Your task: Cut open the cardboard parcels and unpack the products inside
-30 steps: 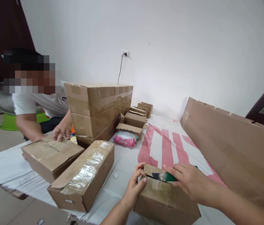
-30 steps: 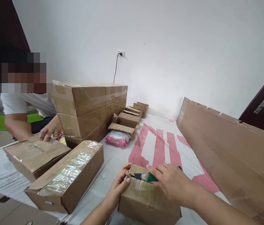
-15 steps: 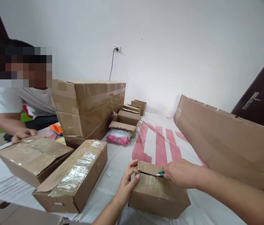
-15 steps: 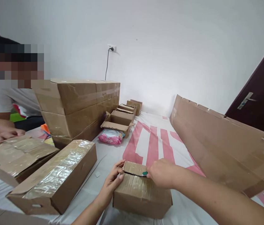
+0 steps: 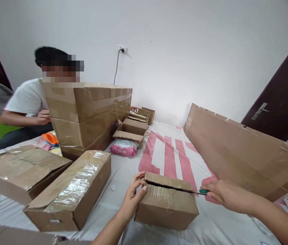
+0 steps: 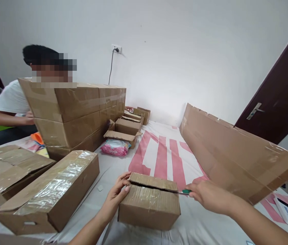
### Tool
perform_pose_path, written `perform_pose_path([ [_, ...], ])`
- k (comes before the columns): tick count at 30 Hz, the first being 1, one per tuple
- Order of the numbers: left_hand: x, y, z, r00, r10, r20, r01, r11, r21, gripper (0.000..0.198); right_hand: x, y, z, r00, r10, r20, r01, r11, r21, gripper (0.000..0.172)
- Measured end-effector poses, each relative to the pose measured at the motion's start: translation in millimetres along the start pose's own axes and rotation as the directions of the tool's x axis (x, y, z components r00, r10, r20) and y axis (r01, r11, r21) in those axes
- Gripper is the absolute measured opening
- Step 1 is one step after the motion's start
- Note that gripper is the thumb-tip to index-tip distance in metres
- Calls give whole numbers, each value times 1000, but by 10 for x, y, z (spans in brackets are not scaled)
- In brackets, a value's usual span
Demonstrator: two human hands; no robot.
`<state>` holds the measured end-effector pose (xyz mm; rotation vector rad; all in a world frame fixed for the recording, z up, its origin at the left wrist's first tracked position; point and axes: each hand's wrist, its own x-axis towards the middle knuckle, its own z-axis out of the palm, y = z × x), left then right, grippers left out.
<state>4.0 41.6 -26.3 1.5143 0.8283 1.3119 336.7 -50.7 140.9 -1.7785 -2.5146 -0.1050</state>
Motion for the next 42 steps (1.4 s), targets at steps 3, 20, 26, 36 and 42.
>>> perform_pose_path([
  [3, -27, 43, -6, 997, 53, -51, -49, 996, 68, 38, -183, 216, 99, 990, 108, 94, -128, 963, 237, 37],
  [20, -21, 407, -140, 881, 149, 450, -346, 850, 397, 43, -529, 121, 1322, 962, 255, -101, -213, 927, 309, 36],
  [26, -6, 286, -170, 873, 48, 485, -242, 907, 346, 77, 50, -596, 761, 948, -195, -250, 253, 940, 228, 27],
  [36, 5, 171, -229, 882, 86, 463, -252, 917, 310, 94, 356, -694, 512, 992, -115, 42, 114, 993, 21, 12],
  [42, 31, 211, -212, 885, 48, 463, -218, 922, 320, 95, 221, -546, 447, 935, 241, 258, -230, 970, -74, 64],
])
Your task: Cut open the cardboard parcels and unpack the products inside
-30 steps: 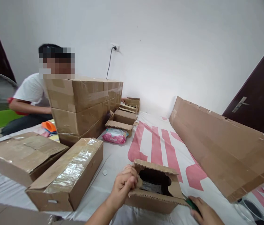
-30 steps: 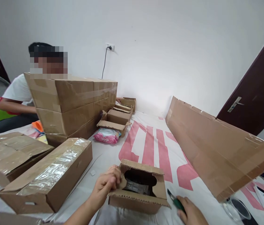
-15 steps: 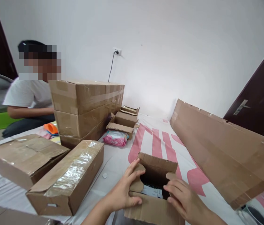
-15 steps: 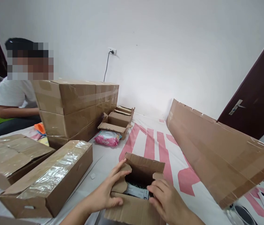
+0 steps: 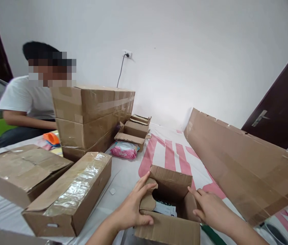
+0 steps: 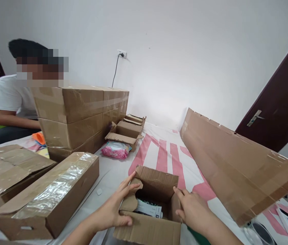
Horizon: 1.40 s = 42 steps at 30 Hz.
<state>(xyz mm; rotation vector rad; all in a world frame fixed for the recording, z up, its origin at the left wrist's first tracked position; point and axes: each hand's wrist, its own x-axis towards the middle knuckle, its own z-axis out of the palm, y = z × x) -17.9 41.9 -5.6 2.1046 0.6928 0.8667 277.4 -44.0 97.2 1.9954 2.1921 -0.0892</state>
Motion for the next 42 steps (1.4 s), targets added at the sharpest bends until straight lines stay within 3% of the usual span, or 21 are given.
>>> perform_pose_path([
  [2, 11, 11, -5, 999, -27, 18, 27, 1000, 5, 99, 22, 42, 96, 999, 27, 33, -29, 998, 59, 71],
  [6, 4, 13, 1, 997, -72, 18, 72, 997, -8, 111, 154, 71, 212, 999, 36, 36, -39, 996, 74, 68],
  [11, -29, -1, 19, 998, -66, -14, 65, 997, -47, 119, 452, 47, 117, 998, 57, 6, -56, 998, -24, 28],
  [15, -35, -75, 25, 998, -55, -5, 54, 991, -126, 135, 591, -64, 99, 997, 55, -62, -62, 991, -121, 14],
  [18, -35, -149, 30, 998, -35, 53, 47, 970, -237, 145, 553, -218, 112, 983, -27, -180, -7, 983, -186, 32],
  [20, -33, -174, 30, 997, -20, 80, 42, 955, -294, 145, 503, -336, 108, 951, -190, -245, 155, 976, -155, 46],
  [22, -29, -175, 29, 997, -13, 79, 38, 944, -328, 145, 470, -449, 90, 894, -386, -229, 386, 921, -47, 43],
  [24, -24, -163, 30, 998, -16, 53, 33, 938, -345, 148, 468, -543, 54, 835, -534, -132, 548, 830, 103, 35],
  [27, -20, -154, 46, 999, -39, 2, 37, 934, -355, 153, 514, -639, -27, 814, -580, -17, 566, 788, 242, 44],
  [30, -24, -180, 86, 998, -60, -32, 45, 934, -355, 156, 594, -727, -95, 825, -563, -43, 555, 793, 253, 72],
  [32, -27, -213, 121, 997, -57, -55, 32, 927, -375, 157, 661, -808, -108, 814, -579, -58, 575, 786, 225, 82],
  [37, -31, -275, 175, 987, -126, -95, 70, 889, -452, 161, 802, -998, -74, 810, -585, -49, 580, 783, 224, 77],
  [42, -32, -241, 145, 987, -132, -95, 75, 888, -454, 162, 779, -925, -24, 807, -584, -87, 584, 765, 273, 66],
])
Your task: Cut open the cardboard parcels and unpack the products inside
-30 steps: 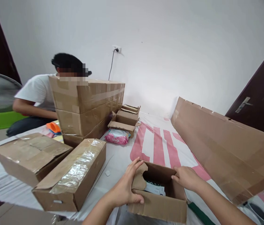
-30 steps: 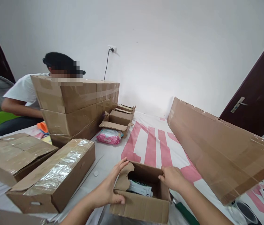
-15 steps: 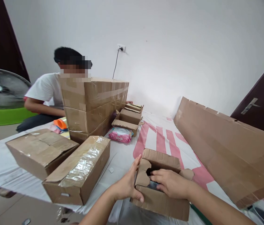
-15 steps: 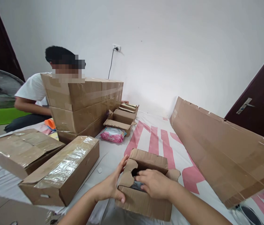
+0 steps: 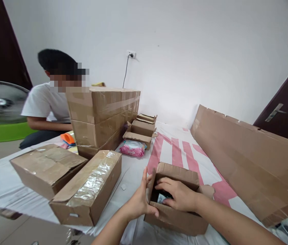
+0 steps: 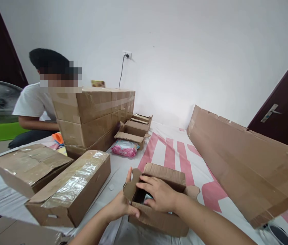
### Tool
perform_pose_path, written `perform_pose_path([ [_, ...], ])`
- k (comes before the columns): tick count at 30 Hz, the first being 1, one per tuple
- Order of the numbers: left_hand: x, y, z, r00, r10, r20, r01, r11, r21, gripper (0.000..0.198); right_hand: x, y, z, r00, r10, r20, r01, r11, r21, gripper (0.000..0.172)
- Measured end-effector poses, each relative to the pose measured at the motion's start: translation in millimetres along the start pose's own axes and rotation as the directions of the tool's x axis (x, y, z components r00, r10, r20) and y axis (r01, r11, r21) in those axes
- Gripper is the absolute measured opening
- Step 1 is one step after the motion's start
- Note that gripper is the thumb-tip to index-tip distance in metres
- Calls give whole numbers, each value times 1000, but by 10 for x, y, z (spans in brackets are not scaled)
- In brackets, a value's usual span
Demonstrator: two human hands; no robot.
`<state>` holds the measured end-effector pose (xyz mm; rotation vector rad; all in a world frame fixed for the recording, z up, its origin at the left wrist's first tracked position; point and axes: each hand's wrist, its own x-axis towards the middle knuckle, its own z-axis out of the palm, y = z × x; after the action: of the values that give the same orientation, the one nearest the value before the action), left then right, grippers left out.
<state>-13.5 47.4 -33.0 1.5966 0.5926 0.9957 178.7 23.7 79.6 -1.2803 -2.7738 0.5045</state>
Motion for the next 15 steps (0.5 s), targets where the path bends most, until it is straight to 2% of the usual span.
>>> perform_pose_path([
  [2, 0, 34, -4, 1000, 22, -7, -21, 999, 46, 162, -81, 88, 64, 994, 96, 47, -95, 995, -21, 52],
  [5, -1, 79, -11, 999, 34, 0, -34, 992, 119, 161, -176, 260, 250, 952, 272, 138, -258, 959, -115, 35],
  [8, -1, 95, -32, 999, 19, 35, -24, 989, 147, 161, -190, 378, 443, 906, 383, 180, -348, 916, -199, 30],
  [11, 1, 71, -73, 995, 0, 104, -12, 993, 114, 161, -167, 376, 478, 892, 415, 177, -372, 899, -232, 30],
  [15, 2, 14, -117, 984, 15, 176, -24, 999, 48, 157, -214, 269, 226, 931, 351, 96, -330, 926, -184, 30],
])
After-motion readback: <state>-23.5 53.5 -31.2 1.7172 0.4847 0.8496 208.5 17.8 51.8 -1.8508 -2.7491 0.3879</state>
